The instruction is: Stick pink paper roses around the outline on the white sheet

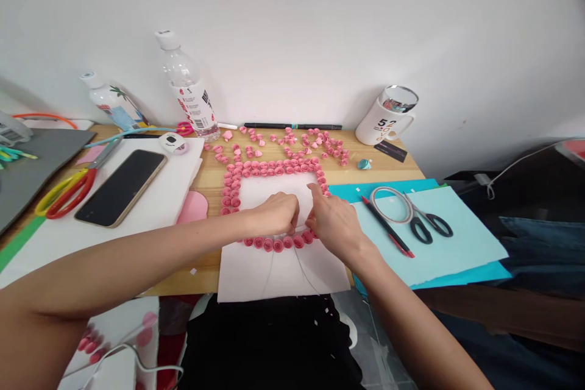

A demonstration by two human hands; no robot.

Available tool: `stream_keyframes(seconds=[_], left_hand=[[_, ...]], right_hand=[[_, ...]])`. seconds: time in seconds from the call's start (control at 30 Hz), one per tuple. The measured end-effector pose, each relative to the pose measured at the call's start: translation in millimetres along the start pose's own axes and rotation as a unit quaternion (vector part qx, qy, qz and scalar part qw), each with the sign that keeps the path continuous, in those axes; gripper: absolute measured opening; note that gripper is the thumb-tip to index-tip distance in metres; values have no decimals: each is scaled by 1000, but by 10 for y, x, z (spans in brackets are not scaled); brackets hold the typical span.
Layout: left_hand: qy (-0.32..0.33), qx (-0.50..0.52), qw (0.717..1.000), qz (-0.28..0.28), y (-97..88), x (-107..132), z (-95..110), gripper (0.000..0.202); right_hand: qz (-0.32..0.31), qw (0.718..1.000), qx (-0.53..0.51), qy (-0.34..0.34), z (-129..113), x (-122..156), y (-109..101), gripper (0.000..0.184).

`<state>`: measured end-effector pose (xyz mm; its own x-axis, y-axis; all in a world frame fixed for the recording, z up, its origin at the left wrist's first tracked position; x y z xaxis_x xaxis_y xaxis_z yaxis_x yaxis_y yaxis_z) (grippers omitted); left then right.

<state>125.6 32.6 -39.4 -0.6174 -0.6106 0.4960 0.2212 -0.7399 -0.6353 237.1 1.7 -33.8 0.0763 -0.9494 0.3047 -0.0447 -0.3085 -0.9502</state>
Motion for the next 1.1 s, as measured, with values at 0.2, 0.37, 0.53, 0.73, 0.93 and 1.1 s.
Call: stream_keyframes(seconds=[0.2,0.37,0.53,0.73,0.93,1.1], left_hand=[[-21,-29,999,-21,-16,0,78,11],[8,-20,1000,-1,-43,-7,12,10],[11,46,999,0,-71,-31,-150,14],[26,148,988,44,-101,-3,-237,8],[9,205,977,51,-90,43,-268,10],[-9,210,976,59,-69,46,-275,15]], right_hand=[[12,999,31,13,-46,8,-84,58],[45,999,-3,10,2,38,-126,60],[119,986,-118,-9,115,84,-235,64],[144,973,-178,8,164,100,-290,67],[150,974,-171,26,146,94,-226,64],[145,968,-202,27,147,88,-194,63]])
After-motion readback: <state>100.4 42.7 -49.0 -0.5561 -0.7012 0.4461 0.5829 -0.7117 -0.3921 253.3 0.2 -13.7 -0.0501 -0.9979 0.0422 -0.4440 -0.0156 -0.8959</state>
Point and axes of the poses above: each hand's wrist, its own x-axis away from the middle knuckle, its own y-axis out of the palm, z = x × y, the point moved 3 cm from there along -x, towards the middle knuckle, and after that the axes turned 1 degree about x, right-handed, at the moved point
